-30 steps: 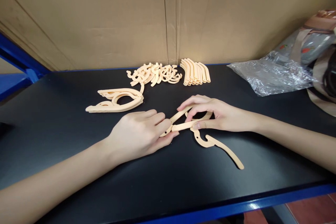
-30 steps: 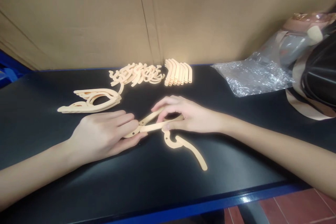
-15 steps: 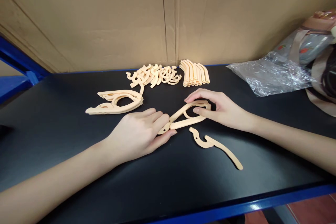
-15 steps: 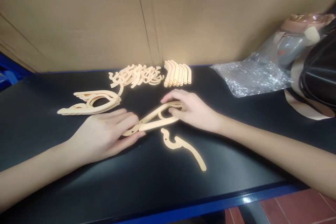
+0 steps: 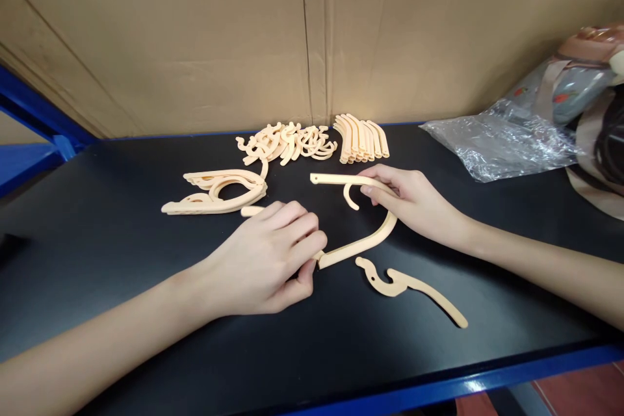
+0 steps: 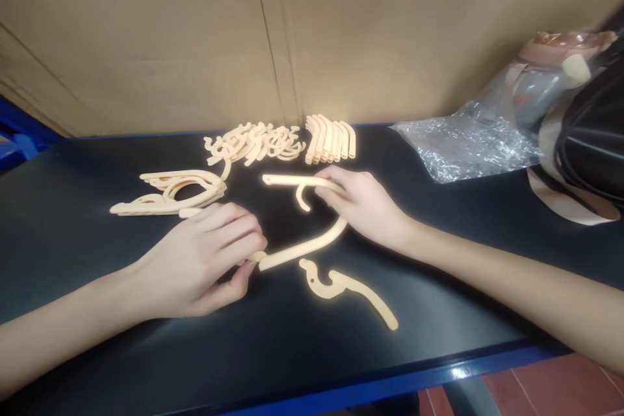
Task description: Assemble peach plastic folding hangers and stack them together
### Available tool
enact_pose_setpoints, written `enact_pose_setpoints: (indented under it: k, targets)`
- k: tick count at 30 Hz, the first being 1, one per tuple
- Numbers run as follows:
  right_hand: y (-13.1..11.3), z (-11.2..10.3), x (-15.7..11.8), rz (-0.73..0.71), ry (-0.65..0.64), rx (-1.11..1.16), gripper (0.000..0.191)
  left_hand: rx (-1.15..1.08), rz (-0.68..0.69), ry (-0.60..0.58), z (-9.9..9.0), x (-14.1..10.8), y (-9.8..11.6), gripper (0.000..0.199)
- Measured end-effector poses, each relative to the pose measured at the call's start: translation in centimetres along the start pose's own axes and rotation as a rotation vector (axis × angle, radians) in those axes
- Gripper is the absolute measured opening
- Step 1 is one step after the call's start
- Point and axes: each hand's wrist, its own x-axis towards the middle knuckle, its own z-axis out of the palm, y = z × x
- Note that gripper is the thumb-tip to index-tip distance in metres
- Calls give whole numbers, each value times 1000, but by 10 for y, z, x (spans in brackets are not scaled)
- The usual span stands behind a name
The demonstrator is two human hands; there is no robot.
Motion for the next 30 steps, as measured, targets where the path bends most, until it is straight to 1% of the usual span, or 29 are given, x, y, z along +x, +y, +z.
enact_pose_setpoints:
  k: [3, 7, 10, 12, 15, 19, 21, 23, 27, 30]
  targets:
    - [0, 0, 0, 23, 25, 21, 23, 27, 9, -3, 0, 0, -1, 14]
    - [-1, 0, 1, 30, 19, 56, 20, 28, 44, 15, 3, -2, -2, 18]
    - [-2, 0, 0, 56, 11, 77, 22, -3, 0, -23, 6, -3, -2, 28]
    - [-2, 0, 0, 77, 5, 77, 25, -24, -31, -63, 6, -3, -1, 30]
    - [-2, 0, -1, 90, 10, 59, 26, -64, -50, -80, 5, -2, -1, 27]
    - [-1, 0, -1, 76, 25, 5, 27, -225, -80, -63, 2, -1, -2, 17]
    - [-2, 0, -1, 66, 20, -19, 27, -276, -86, -55, 1, -1, -2, 23]
    - [-2, -1, -1, 58, 12, -36, 27, -268, -91, -48, 2, -1, -2, 25]
    - [-3, -1, -1, 61, -1, -49, 30, -254, -105, -35, 3, -2, -1, 14]
    - [-3, -2, -1, 65, -19, -46, 30, -277, -119, -29, 2, -2, 0, 13]
